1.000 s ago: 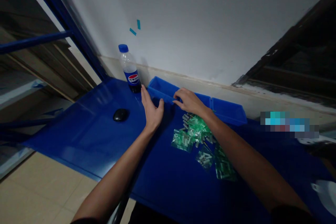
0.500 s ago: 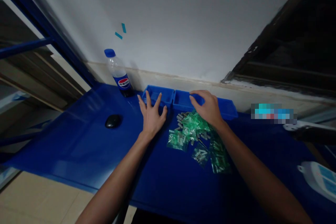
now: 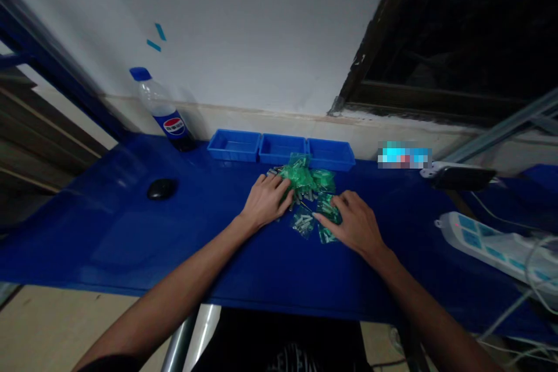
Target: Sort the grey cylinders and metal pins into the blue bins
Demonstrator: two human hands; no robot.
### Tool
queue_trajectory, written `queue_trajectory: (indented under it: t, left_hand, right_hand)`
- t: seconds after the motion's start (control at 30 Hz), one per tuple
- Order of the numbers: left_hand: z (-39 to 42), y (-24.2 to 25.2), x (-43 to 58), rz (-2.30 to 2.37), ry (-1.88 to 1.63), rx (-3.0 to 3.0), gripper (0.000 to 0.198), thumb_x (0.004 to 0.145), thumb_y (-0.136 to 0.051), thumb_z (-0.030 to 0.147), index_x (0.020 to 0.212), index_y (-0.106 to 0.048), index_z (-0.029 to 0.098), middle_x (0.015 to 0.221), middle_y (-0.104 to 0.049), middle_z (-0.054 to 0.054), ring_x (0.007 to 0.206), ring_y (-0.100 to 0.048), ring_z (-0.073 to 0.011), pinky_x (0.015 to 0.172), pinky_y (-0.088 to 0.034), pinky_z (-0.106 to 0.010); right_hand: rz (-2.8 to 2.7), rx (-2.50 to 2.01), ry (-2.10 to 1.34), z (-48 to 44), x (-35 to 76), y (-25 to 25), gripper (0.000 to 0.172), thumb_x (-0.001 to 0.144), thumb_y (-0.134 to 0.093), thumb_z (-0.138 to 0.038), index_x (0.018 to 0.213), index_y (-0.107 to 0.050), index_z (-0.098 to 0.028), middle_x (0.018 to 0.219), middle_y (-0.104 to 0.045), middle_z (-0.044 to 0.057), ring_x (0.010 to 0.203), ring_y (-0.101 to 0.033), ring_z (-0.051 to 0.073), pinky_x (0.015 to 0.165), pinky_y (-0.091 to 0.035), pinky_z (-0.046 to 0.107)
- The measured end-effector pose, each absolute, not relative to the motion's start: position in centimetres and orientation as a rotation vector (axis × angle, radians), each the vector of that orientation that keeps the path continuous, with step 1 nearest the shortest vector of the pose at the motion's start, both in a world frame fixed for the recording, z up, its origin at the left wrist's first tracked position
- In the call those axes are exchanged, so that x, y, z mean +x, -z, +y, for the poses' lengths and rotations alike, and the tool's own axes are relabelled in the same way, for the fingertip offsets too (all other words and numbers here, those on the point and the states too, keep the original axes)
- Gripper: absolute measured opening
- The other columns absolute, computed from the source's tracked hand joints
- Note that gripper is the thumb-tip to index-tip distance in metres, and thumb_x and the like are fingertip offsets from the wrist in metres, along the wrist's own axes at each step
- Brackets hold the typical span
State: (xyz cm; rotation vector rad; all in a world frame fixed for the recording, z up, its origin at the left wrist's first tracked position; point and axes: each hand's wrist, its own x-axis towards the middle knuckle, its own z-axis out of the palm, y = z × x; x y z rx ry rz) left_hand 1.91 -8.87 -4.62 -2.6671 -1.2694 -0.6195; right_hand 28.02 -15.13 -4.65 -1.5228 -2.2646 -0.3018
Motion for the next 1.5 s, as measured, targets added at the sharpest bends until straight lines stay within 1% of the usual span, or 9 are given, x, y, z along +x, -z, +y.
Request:
queue_trajectory:
  t: [0.17, 0.37, 0.53, 0.67, 0.83, 1.1, 1.27, 1.37, 1.5]
  left_hand:
    - [-8.6, 5.6, 1.5, -1.274, 0.648, -2.586, 0.033, 0.110, -0.037, 0.033, 0.108, -0.065, 0.017, 0.086, -0.071, -0.009, 0.083, -0.064, -0.0252, 0.078, -0.040, -0.040]
    - [-6.6, 3.0, 1.3, -1.415, 1.103, -2.533, 0.035, 0.112, -0.033, 0.035, 0.111, -0.063, 0.019, 0.092, -0.073, -0.007, 0.075, -0.065, -0.0194, 0.072, -0.042, -0.032]
    - [-2.6, -0.1, 2.8, -1.409, 1.220, -2.477, 0.036, 0.111, -0.036, 0.040, 0.112, -0.065, 0.020, 0.094, -0.071, -0.007, 0.083, -0.065, -0.0211, 0.076, -0.045, -0.032]
    - [-1.2, 0.7, 3.1, -1.354, 1.061, -2.550, 0.037, 0.110, -0.040, 0.041, 0.120, -0.068, 0.018, 0.105, -0.070, -0.011, 0.098, -0.064, -0.0255, 0.090, -0.048, -0.037]
    - [-2.0, 3.7, 2.5, -1.291, 1.098, -2.535, 0.044, 0.111, -0.036, 0.039, 0.141, -0.062, 0.019, 0.133, -0.064, -0.014, 0.124, -0.053, -0.0286, 0.112, -0.040, -0.046]
    - [-3.9, 4.6, 2.9, -1.257, 1.133, -2.520, 0.037, 0.109, -0.043, 0.038, 0.121, -0.074, 0.019, 0.138, -0.062, -0.014, 0.136, -0.045, -0.0325, 0.115, -0.038, -0.053]
    - [-5.4, 3.5, 2.2, -1.306, 1.249, -2.538, 0.030, 0.106, -0.046, 0.031, 0.105, -0.073, 0.017, 0.099, -0.070, -0.011, 0.099, -0.063, -0.0245, 0.092, -0.049, -0.038]
    - [-6.0, 3.0, 2.1, -1.381, 1.154, -2.678, 0.027, 0.103, -0.050, 0.029, 0.087, -0.069, 0.019, 0.072, -0.064, -0.003, 0.067, -0.059, -0.0181, 0.069, -0.044, -0.031]
    - [-6.3, 2.6, 2.1, -1.413, 1.105, -2.764, 0.026, 0.100, -0.051, 0.028, 0.080, -0.066, 0.019, 0.064, -0.062, -0.001, 0.055, -0.053, -0.0148, 0.060, -0.034, -0.029]
  right_hand:
    - [-2.389, -1.358, 0.280, -15.5, 28.6, 6.2, 0.043, 0.101, -0.059, -0.058, 0.079, -0.057, -0.022, 0.087, -0.061, 0.008, 0.083, -0.057, 0.025, 0.075, -0.043, 0.036]
    - [-2.018, -1.301, -0.087, -12.0, 28.2, 5.1, 0.047, 0.100, -0.062, -0.057, 0.073, -0.042, -0.025, 0.059, -0.042, -0.007, 0.051, -0.042, 0.012, 0.057, -0.033, 0.028]
    - [-1.751, -1.343, -0.086, -6.1, 26.7, 1.6, 0.042, 0.092, -0.069, -0.064, 0.086, -0.052, -0.026, 0.061, -0.049, -0.007, 0.053, -0.047, 0.015, 0.056, -0.036, 0.028]
    - [-1.914, -1.367, 0.149, -4.7, 26.1, 1.7, 0.035, 0.095, -0.067, -0.058, 0.100, -0.066, -0.023, 0.092, -0.072, 0.009, 0.090, -0.066, 0.029, 0.080, -0.050, 0.038]
    - [-1.960, -1.281, 0.068, -6.7, 25.5, 5.6, 0.037, 0.105, -0.053, -0.045, 0.130, -0.068, -0.022, 0.134, -0.069, 0.015, 0.124, -0.060, 0.034, 0.107, -0.046, 0.050]
    - [-1.899, -1.148, -0.037, -7.6, 25.3, 6.9, 0.033, 0.105, -0.055, -0.043, 0.125, -0.074, -0.024, 0.134, -0.072, 0.012, 0.127, -0.060, 0.032, 0.111, -0.047, 0.053]
    - [-1.782, -1.079, -0.007, -8.9, 25.9, 5.3, 0.026, 0.105, -0.054, -0.037, 0.095, -0.073, -0.023, 0.098, -0.076, 0.009, 0.095, -0.067, 0.026, 0.090, -0.052, 0.042]
    - [-1.823, -1.100, -0.014, -9.4, 26.3, 4.9, 0.041, 0.105, -0.053, -0.038, 0.066, -0.055, -0.024, 0.067, -0.058, 0.002, 0.067, -0.056, 0.020, 0.068, -0.044, 0.035]
    - [-1.870, -1.132, -0.016, -9.7, 26.6, 4.7, 0.053, 0.104, -0.053, -0.038, 0.057, -0.031, -0.025, 0.055, -0.038, -0.003, 0.053, -0.041, 0.015, 0.058, -0.032, 0.033]
